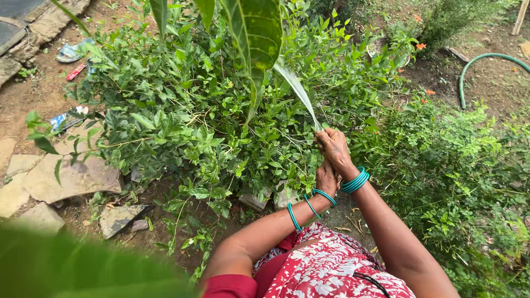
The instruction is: The person waters various plants and bushes in an outdoor area by hand using a flexible garden hose, moving the hose to different locations to reach the vegetation.
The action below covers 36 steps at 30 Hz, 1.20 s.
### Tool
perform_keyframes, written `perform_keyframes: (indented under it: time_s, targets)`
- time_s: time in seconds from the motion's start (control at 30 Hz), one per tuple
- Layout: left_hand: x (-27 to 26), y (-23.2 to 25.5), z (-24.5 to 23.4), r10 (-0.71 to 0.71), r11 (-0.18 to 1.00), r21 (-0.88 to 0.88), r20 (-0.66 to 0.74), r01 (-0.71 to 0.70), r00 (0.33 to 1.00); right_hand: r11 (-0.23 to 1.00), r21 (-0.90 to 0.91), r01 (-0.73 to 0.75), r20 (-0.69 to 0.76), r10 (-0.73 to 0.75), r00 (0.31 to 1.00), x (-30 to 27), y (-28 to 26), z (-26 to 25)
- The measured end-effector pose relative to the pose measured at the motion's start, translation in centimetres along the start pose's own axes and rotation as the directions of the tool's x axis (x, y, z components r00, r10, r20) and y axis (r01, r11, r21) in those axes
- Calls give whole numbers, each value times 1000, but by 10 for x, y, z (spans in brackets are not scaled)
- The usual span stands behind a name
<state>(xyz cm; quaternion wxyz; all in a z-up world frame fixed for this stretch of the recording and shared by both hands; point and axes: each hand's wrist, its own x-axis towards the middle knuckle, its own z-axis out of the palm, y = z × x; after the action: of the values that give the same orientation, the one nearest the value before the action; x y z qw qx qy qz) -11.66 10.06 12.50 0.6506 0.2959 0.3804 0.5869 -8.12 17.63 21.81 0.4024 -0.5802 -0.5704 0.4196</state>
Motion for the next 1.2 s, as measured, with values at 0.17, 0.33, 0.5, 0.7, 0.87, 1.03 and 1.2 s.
perform_keyframes:
  time_s: [0.17, 0.33, 0.5, 0.7, 0.87, 1.03, 1.2]
  targets:
    - [-6, -9, -2, -185, 982, 41, -33, 187, 982, 986, 78, -144, 35, 142, 989, 3, 37, -6]
    - [0, -37, -4, -347, 930, 110, -60, 352, 936, 904, 303, -302, -46, 330, 943, 9, 100, -15]
    - [3, -45, -7, -443, 884, 174, 8, 435, 897, 790, 522, -321, -108, 434, 894, 12, 142, -30]
    - [16, -48, -13, -370, 896, 285, 62, 339, 927, 759, 613, -218, -168, 395, 903, 9, 145, -42]
    - [12, -58, -21, -401, 901, 227, 109, 370, 910, 764, 588, -265, -185, 446, 875, -4, 151, -38]
    - [0, -50, -15, -441, 859, 345, 125, 378, 889, 699, 691, -182, -220, 444, 869, -16, 160, -45]
    - [-6, -44, 17, -382, 875, 399, 227, 272, 896, 672, 736, -84, -312, 448, 838, -35, 135, -77]
